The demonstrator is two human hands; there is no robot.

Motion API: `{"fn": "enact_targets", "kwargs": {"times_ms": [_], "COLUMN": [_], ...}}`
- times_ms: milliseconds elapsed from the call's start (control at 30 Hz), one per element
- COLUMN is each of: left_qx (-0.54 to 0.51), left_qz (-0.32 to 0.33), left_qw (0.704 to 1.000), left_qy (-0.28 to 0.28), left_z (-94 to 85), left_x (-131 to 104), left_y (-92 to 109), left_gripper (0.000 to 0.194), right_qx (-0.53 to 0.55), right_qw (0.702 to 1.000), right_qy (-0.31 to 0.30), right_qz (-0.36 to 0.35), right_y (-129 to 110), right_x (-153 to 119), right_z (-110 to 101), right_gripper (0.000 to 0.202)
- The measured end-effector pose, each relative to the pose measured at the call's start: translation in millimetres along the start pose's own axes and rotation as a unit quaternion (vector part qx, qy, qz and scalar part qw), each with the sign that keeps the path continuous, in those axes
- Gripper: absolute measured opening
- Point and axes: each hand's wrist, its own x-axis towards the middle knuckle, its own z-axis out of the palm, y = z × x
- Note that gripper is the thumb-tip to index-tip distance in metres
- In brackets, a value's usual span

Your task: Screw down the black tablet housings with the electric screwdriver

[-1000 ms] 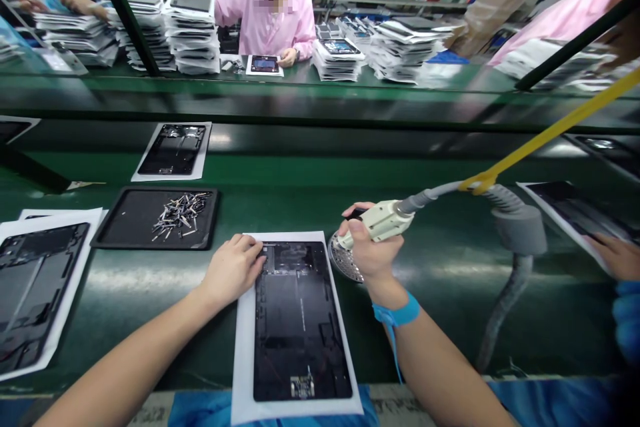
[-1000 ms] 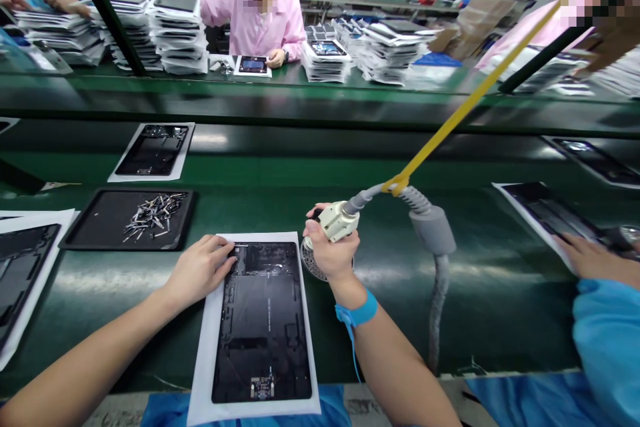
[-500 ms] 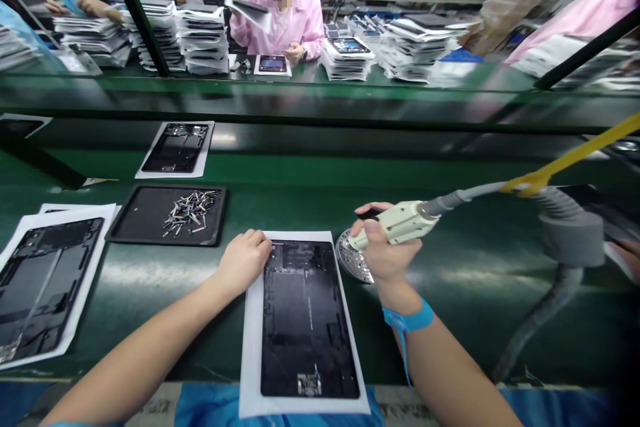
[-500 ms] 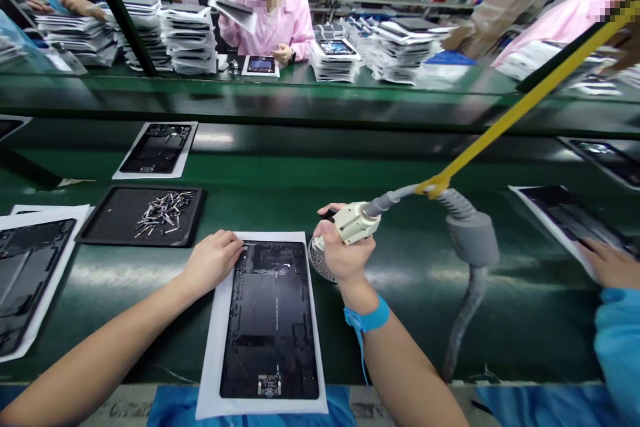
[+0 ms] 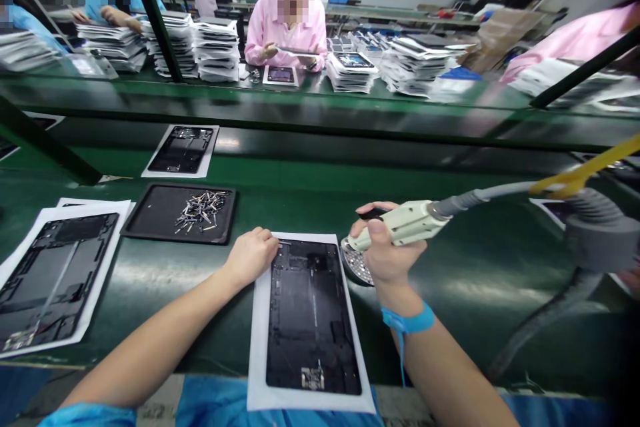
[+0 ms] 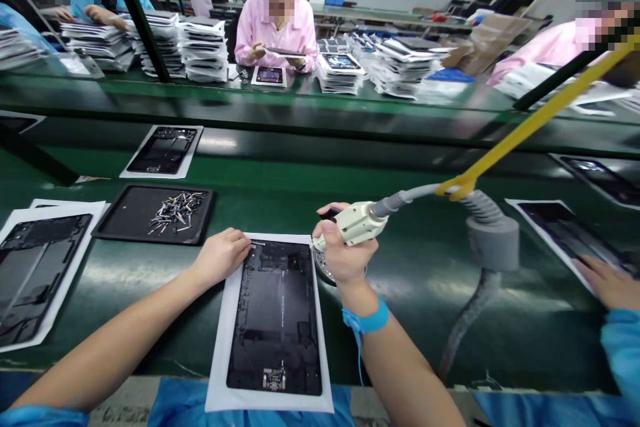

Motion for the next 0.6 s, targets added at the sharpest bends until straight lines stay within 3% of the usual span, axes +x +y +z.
{"fn": "enact_targets", "kwargs": {"times_ms": [367, 600], "left_qx": [0.009, 0.000], "left_qz": [0.006, 0.001], "left_qw": [0.998, 0.997], "left_qy": [-0.065, -0.073], "left_z": [-12.5, -16.5], "left_x": [10, 5], "left_y": [1, 3], "left_gripper": [0.025, 0.023], "right_qx": [0.049, 0.052], "right_qw": [0.998, 0.996], "right_qy": [-0.045, -0.069], "right_qz": [-0.009, -0.011], "right_y": [-2, 0], "right_x": [8, 8], "right_z": [40, 45], "right_gripper": [0.018, 0.014]}}
